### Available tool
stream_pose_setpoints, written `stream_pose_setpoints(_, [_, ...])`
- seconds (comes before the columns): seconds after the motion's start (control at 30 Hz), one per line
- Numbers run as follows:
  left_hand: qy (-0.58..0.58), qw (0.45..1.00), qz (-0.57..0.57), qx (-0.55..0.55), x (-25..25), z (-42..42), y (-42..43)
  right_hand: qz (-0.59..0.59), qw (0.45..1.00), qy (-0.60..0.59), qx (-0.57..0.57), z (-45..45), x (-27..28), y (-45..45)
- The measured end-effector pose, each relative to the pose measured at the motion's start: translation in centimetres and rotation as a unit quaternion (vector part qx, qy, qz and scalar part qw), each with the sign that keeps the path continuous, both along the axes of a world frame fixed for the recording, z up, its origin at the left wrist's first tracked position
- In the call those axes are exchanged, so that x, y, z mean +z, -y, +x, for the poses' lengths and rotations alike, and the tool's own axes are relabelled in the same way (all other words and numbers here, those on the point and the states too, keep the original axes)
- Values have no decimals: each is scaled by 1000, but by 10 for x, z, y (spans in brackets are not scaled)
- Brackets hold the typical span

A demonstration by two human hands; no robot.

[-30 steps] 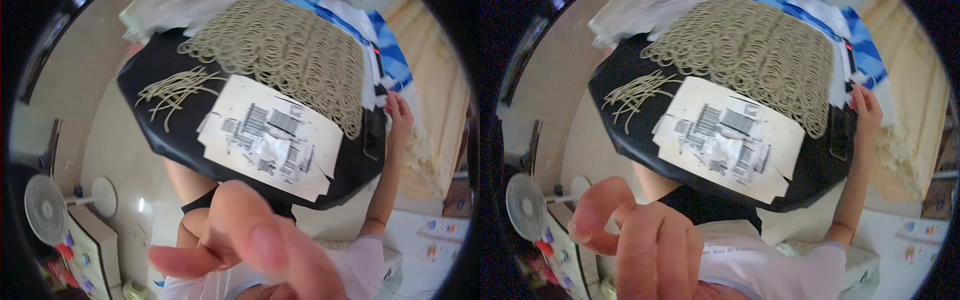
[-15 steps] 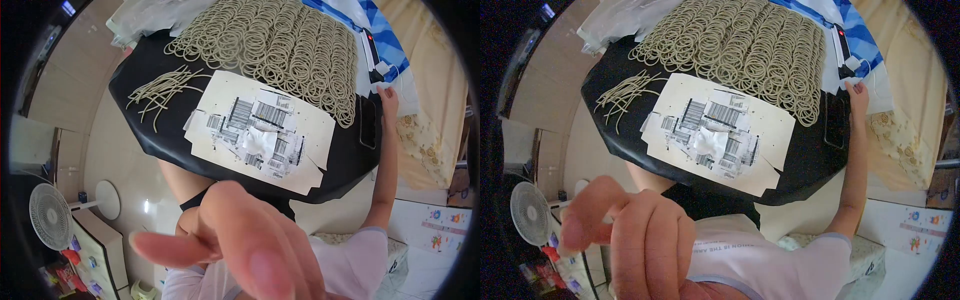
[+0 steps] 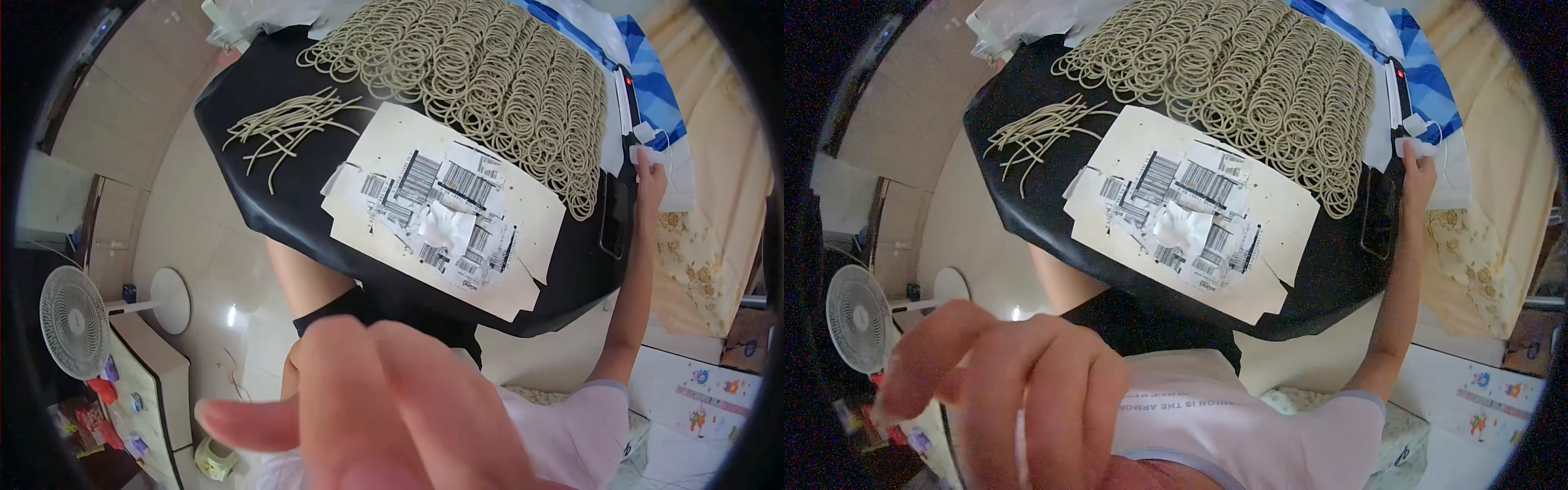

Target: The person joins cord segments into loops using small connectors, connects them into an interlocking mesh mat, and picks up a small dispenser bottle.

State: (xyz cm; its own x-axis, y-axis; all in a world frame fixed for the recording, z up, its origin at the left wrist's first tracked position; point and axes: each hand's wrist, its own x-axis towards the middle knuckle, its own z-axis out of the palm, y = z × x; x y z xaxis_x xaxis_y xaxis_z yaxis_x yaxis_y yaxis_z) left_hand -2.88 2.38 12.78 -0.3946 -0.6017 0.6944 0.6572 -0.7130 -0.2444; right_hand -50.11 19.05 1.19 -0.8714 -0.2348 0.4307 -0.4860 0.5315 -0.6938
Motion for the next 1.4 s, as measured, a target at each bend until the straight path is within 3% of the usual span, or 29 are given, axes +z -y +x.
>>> stream_pose_setpoints(0.1, [22, 994, 91, 62, 3, 9, -17, -207, 948, 102, 221, 95, 37, 46])
stream_pose_setpoints(0.17, [19, 999, 21, -15, -2, 16, -5, -174, 933, 155, 274, 134, 48, 61])
stream_pose_setpoints(0.2, [12, 992, -57, -113, -8, 27, 21, -157, 923, 182, 302, 150, 52, 68])
stream_pose_setpoints(0.27, [21, 974, -186, -124, -22, 27, 48, -93, 910, 205, 349, 182, 57, 80])
stream_pose_setpoints(0.37, [89, 946, -296, 101, -49, 22, 70, -19, 864, 267, 426, 214, 52, 86])
stream_pose_setpoints(0.43, [162, 923, -268, 223, -68, 22, 84, 33, 850, 270, 451, 231, 50, 88])
stream_pose_setpoints(0.5, [330, 850, -214, 350, -92, 28, 100, 94, 841, 258, 466, 243, 49, 88])
stream_pose_setpoints(0.57, [534, 688, -196, 451, -104, 34, 114, 123, 842, 220, 477, 254, 50, 89])
stream_pose_setpoints(0.63, [602, 610, -204, 473, -115, 33, 124, 177, 836, 177, 489, 262, 58, 90])
stream_pose_setpoints(0.73, [624, 575, -211, 485, -136, 30, 134, 191, 840, 151, 484, 269, 61, 91])
stream_pose_setpoints(1.4, [662, 570, -197, 446, -139, 32, 130, 185, 837, 109, 503, 282, 68, 104])
